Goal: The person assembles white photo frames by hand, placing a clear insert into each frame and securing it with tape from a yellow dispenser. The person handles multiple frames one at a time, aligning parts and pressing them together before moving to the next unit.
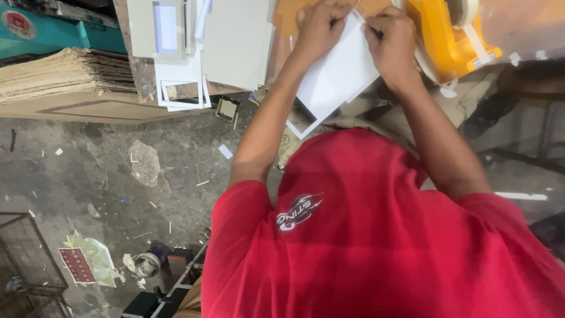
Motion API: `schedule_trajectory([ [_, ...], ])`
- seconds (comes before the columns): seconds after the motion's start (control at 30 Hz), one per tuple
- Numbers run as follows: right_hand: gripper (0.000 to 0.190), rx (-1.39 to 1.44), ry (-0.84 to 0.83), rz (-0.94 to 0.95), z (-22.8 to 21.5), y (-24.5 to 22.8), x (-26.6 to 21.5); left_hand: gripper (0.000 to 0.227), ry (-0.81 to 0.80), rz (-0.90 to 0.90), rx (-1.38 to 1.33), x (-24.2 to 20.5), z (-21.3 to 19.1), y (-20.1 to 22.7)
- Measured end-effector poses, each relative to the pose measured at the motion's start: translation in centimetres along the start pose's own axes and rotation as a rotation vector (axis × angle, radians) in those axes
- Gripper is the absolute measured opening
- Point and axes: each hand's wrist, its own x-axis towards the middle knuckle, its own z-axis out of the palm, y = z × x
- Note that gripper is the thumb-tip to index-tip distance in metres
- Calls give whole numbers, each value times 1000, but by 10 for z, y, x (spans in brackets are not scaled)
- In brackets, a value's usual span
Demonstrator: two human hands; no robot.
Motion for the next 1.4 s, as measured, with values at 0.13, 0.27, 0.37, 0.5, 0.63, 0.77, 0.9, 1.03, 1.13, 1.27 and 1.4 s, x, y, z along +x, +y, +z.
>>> schedule_trajectory([
  [0.13, 19, 37, 4, -15, 0, 1, 2, 23, 8, 34, 11, 1, -3, 0],
  [0.27, 16, 31, -14, -59, -1, 4, 2, 22, -3, 129, 68, 3, -7, 1],
  [0.37, 13, 22, -16, -95, 1, 4, 4, 15, -36, 194, 69, 8, -10, 4],
  [0.5, 14, -2, 17, -116, 5, 2, 7, 10, -48, 215, 61, 7, -11, 16],
  [0.63, 15, -8, 25, -114, 8, 1, 7, 13, 14, 210, -2, 6, -12, 21],
  [0.77, 15, -7, 34, -96, 9, -1, 8, 23, -31, -60, -275, 5, -15, 23],
  [0.9, 13, 33, 52, -70, 7, -4, 10, 11, 10, 151, -65, 3, -18, 31],
  [1.03, 15, 10, 11, -21, 2, -11, 5, 5, -16, 218, 62, 4, -24, 42],
  [1.13, 19, -93, 18, -37, -15, -23, -10, 9, -11, 282, 167, 2, -27, 48],
  [1.27, 25, -241, 286, 8, -76, -37, -43, 17, 25, 306, 197, 4, -27, 49],
  [1.4, 15, -394, 272, 8, -141, -23, -59, 15, 29, 336, 202, 2, -20, 40],
])
